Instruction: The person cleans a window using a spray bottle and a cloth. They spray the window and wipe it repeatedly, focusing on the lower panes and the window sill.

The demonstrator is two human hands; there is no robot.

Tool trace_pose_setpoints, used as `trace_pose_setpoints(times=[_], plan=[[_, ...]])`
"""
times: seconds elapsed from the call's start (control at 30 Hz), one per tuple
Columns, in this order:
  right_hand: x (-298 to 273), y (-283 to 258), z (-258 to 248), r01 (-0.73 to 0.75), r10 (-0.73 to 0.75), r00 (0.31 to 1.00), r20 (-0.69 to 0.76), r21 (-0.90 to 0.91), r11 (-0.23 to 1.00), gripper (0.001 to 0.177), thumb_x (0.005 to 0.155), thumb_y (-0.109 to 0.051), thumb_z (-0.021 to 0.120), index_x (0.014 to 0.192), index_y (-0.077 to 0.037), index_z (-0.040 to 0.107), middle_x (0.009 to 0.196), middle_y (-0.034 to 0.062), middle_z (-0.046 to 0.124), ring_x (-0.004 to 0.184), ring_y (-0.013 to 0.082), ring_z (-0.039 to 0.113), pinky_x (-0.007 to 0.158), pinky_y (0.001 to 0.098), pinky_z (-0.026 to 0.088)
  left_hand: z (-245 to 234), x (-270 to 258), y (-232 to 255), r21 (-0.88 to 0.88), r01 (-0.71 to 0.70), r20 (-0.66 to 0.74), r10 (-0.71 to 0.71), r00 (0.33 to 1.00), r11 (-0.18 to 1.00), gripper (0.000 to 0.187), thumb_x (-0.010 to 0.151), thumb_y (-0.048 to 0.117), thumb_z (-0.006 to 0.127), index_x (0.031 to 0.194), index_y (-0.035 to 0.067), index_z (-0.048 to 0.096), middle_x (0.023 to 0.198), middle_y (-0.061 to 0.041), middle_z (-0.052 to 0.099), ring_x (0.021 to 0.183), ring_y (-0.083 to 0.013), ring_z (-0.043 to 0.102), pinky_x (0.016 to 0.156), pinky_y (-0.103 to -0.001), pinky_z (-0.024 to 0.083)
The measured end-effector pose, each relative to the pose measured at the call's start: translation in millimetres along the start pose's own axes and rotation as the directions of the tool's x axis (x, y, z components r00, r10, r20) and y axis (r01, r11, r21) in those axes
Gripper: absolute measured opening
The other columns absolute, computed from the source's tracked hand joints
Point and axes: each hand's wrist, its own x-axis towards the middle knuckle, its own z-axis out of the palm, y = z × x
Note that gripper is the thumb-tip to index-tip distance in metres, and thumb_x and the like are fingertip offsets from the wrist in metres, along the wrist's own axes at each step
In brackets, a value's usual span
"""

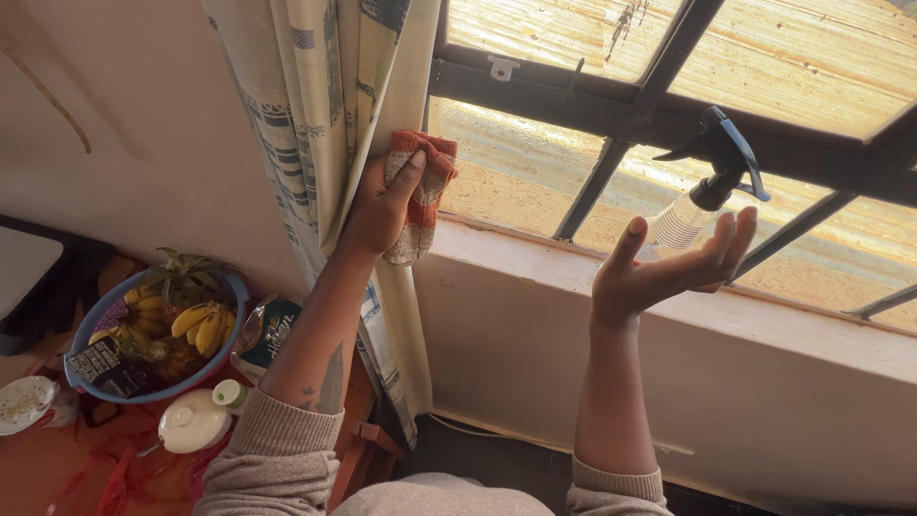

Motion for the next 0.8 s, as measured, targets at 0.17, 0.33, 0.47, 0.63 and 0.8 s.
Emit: trace_pose_setpoints(times=[0.17, 0.33, 0.47, 0.63, 0.8], plan=[[-36.9, -76.0, 2.4, -0.157, -0.062, 0.951, 0.304, 0.645, 0.748, 0.016, 0.106, -0.016, 0.062, 0.097, -0.004, 0.064, 0.094, 0.0092, 0.071, 0.089, 0.0175, 0.069, 0.081, 0.0308, 0.057, -0.9, 0.0, 0.5, -0.028, 0.011, 0.028, -0.010, 1.000, 1.000, 0.036, 0.109, 0.033, 0.054, 0.123, 0.002, 0.066, 0.101, -0.005, 0.072, 0.085, -0.0097, 0.066, 0.074, -0.028, 0.055], [-57.5, -150.4, 25.1, -0.683, -0.208, 0.651, 0.730, 0.683, 0.260, 0.030, 0.103, -0.019, 0.065, 0.126, -0.002, 0.055, 0.119, 0.0084, 0.068, 0.113, 0.0174, 0.066, 0.097, 0.0310, 0.053, 3.8, -3.7, 5.3, -0.005, -0.034, 0.045, 0.035, 0.998, 0.999, 0.035, 0.110, 0.029, 0.054, 0.127, 0.001, 0.066, 0.109, -0.004, 0.073, 0.098, -0.0107, 0.068, 0.086, -0.028, 0.057], [-55.1, -156.1, 34.6, -0.872, -0.301, 0.481, 0.824, 0.484, -0.068, 0.042, 0.100, -0.016, 0.066, 0.137, -0.007, 0.048, 0.126, 0.0099, 0.065, 0.117, 0.0158, 0.065, 0.101, 0.0318, 0.053, 5.4, -12.0, 18.4, 0.288, -0.103, 0.130, 0.068, 0.989, 0.952, 0.036, 0.107, 0.029, 0.058, 0.125, 0.000, 0.070, 0.114, -0.007, 0.076, 0.103, -0.0139, 0.072, 0.091, -0.030, 0.057], [-45.2, -114.2, 16.3, -0.950, -0.190, 0.261, 0.946, 0.217, -0.224, 0.036, 0.099, -0.010, 0.064, 0.133, 0.000, 0.056, 0.115, 0.0116, 0.068, 0.103, 0.0168, 0.068, 0.090, 0.0326, 0.058, 1.5, -11.6, 26.1, 0.815, -0.301, 0.260, 0.151, 0.954, 0.496, 0.036, 0.100, 0.035, 0.071, 0.123, 0.009, 0.075, 0.101, -0.013, 0.076, 0.095, -0.0248, 0.075, 0.081, -0.036, 0.059], [-21.3, -83.1, 6.5, -0.662, 0.317, 0.741, 0.592, 0.564, 0.494, 0.026, 0.105, -0.010, 0.065, 0.125, 0.000, 0.051, 0.111, 0.0092, 0.061, 0.098, 0.0185, 0.067, 0.082, 0.0318, 0.060, -5.3, -8.7, 11.5, 0.853, -0.517, 0.479, 0.502, 0.720, -0.071, 0.039, 0.101, 0.027, 0.071, 0.137, 0.013, 0.063, 0.143, -0.006, 0.064, 0.137, -0.0259, 0.058, 0.113, -0.045, 0.044]])
